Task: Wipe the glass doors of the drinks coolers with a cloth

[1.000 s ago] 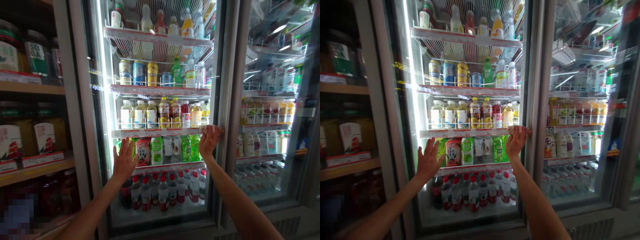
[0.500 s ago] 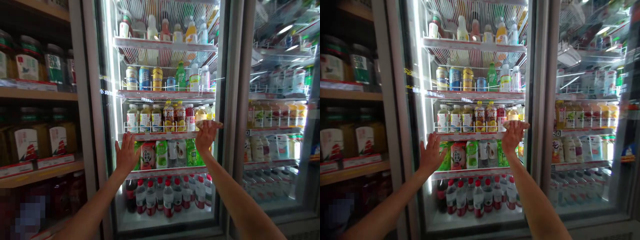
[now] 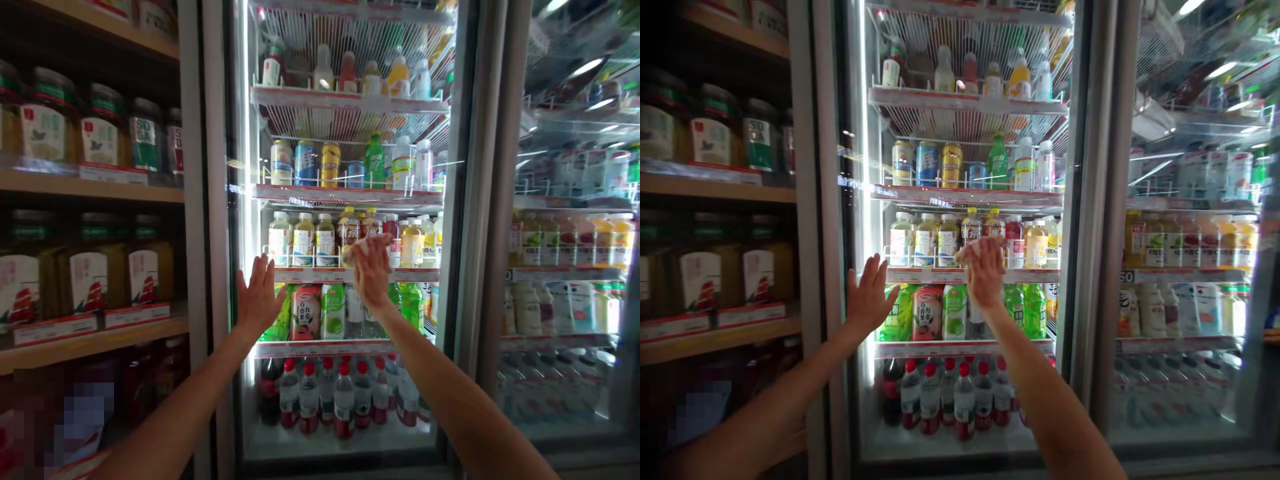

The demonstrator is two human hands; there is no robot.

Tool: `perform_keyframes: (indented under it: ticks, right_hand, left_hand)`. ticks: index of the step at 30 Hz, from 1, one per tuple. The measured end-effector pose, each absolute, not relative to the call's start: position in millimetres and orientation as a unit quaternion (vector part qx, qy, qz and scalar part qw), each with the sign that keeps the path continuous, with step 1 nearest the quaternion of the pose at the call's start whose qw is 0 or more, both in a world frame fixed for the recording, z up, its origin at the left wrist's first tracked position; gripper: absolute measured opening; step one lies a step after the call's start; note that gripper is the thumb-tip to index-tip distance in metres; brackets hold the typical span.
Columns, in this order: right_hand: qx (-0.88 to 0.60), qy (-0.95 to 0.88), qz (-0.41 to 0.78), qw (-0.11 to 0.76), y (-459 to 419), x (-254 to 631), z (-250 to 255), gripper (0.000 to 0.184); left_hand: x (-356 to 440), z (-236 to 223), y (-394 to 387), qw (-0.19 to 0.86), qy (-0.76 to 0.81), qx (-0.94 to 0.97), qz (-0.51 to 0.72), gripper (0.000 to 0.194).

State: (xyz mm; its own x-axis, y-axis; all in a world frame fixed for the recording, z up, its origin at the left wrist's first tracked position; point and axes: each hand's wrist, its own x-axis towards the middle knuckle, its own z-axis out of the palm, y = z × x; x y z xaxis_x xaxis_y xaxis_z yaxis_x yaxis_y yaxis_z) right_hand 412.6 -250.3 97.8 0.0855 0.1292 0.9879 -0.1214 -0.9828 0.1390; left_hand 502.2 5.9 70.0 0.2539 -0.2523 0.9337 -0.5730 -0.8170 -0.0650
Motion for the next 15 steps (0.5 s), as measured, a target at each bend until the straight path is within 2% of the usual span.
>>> perform_keyframes:
  ticks: [3, 7, 9, 15]
  right_hand:
    - [0.772, 0.108, 0.609, 0.15, -228, 419, 102, 0.045]
    - [0.699, -0.028, 0.713, 0.035, -236, 422, 127, 0.05]
    - [0.679, -0.052, 0.732, 0.007, -230, 429, 134, 0.051]
    - [0.78, 0.179, 0.576, 0.166, -173, 450, 122, 0.05]
  left_hand:
    - [504, 74, 13, 0.148, -0.258, 0.78, 0.551, 0.058]
    - [513, 83, 32, 0.157, -0.232, 0.786, 0.552, 0.06]
    - [516, 88, 39, 0.155, -0.225, 0.791, 0.547, 0.06]
    - [520, 92, 51, 0.142, -0.221, 0.801, 0.539, 0.058]
